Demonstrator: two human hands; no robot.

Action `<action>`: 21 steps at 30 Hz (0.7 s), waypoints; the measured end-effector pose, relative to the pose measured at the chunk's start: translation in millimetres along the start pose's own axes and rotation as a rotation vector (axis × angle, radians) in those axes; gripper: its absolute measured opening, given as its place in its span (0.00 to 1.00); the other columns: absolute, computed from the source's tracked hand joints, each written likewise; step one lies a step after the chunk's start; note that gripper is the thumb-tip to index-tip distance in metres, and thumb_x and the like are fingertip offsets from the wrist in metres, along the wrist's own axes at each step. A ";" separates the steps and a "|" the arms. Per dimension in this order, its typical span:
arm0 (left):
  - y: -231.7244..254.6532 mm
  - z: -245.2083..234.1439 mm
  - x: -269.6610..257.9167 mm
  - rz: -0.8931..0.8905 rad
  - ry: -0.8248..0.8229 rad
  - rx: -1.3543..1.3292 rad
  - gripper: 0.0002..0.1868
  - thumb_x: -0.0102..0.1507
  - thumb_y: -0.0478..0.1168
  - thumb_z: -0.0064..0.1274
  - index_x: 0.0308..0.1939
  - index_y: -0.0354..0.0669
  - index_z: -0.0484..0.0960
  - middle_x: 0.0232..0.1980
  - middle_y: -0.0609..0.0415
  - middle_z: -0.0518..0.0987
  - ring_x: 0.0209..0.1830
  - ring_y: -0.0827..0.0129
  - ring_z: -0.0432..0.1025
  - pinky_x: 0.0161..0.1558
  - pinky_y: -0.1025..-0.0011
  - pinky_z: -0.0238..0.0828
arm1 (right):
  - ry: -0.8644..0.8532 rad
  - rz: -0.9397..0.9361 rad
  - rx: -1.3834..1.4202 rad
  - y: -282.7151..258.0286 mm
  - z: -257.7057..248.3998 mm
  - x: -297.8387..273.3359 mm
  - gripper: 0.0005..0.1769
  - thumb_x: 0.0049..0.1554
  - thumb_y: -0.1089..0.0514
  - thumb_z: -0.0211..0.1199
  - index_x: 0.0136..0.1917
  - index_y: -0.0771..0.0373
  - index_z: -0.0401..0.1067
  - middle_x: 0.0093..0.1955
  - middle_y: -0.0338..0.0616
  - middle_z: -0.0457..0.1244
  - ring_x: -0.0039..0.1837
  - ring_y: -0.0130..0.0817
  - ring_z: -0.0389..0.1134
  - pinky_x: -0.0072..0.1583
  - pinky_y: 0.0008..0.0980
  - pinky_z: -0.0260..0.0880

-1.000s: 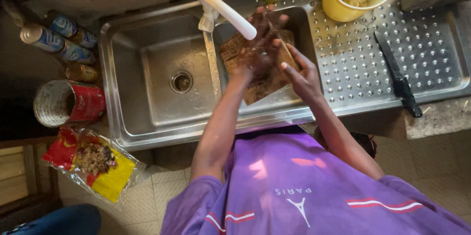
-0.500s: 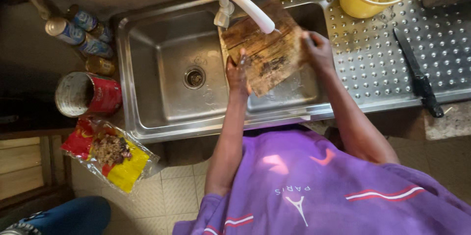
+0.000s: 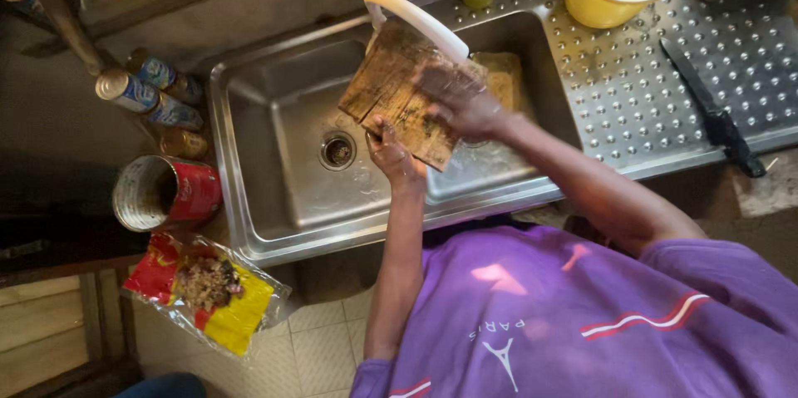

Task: The person chops green herbs on a wooden cutting board with a knife, scrapes the chopped herbs into a blender jar, plugs in the blender base and attaches the jar, then washes the cutting board and knife under the tap.

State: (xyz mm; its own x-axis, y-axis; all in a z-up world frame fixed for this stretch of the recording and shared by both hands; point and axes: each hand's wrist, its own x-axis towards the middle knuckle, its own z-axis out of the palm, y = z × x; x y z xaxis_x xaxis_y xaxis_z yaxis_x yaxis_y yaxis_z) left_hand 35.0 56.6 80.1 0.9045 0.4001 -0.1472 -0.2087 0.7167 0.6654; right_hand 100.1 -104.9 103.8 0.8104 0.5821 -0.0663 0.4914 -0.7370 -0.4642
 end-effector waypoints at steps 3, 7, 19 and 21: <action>-3.5 -1.0 -1.0 -0.023 0.002 -0.066 0.32 0.65 0.52 0.62 0.66 0.39 0.68 0.59 0.47 0.73 0.59 0.56 0.73 0.60 0.52 0.78 | 0.142 0.104 -0.083 13.4 -17.3 20.4 0.42 0.71 0.34 0.37 0.88 0.59 0.39 0.85 0.54 0.37 0.85 0.55 0.33 0.82 0.53 0.22; -7.8 9.5 -10.6 -0.068 -0.051 -0.037 0.35 0.64 0.54 0.59 0.69 0.44 0.66 0.65 0.49 0.72 0.62 0.57 0.72 0.61 0.55 0.75 | 0.185 0.118 0.078 -14.9 -9.3 51.4 0.41 0.67 0.31 0.43 0.84 0.50 0.41 0.85 0.48 0.37 0.85 0.50 0.35 0.81 0.48 0.30; -11.3 -13.8 7.1 -0.301 -0.127 -0.047 0.37 0.66 0.56 0.56 0.71 0.42 0.64 0.67 0.47 0.71 0.64 0.52 0.70 0.62 0.47 0.74 | -0.054 0.587 0.141 36.5 -70.1 11.4 0.40 0.60 0.25 0.57 0.67 0.60 0.72 0.62 0.57 0.67 0.63 0.53 0.69 0.64 0.48 0.68; -26.3 -24.0 11.3 -0.425 -0.154 -0.074 0.35 0.65 0.56 0.56 0.70 0.42 0.65 0.66 0.47 0.72 0.63 0.51 0.70 0.62 0.46 0.73 | -0.130 0.713 0.218 43.6 -82.4 -2.7 0.42 0.55 0.22 0.61 0.63 0.61 0.75 0.56 0.56 0.69 0.58 0.50 0.72 0.59 0.48 0.71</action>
State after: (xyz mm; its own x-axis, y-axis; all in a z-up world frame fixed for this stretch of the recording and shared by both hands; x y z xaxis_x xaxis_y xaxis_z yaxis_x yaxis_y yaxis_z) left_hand 41.8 56.0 43.3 0.9591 -0.0240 -0.2822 0.1725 0.8398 0.5147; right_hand 145.6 -166.8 156.5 0.8575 0.0353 -0.5132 -0.2231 -0.8734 -0.4329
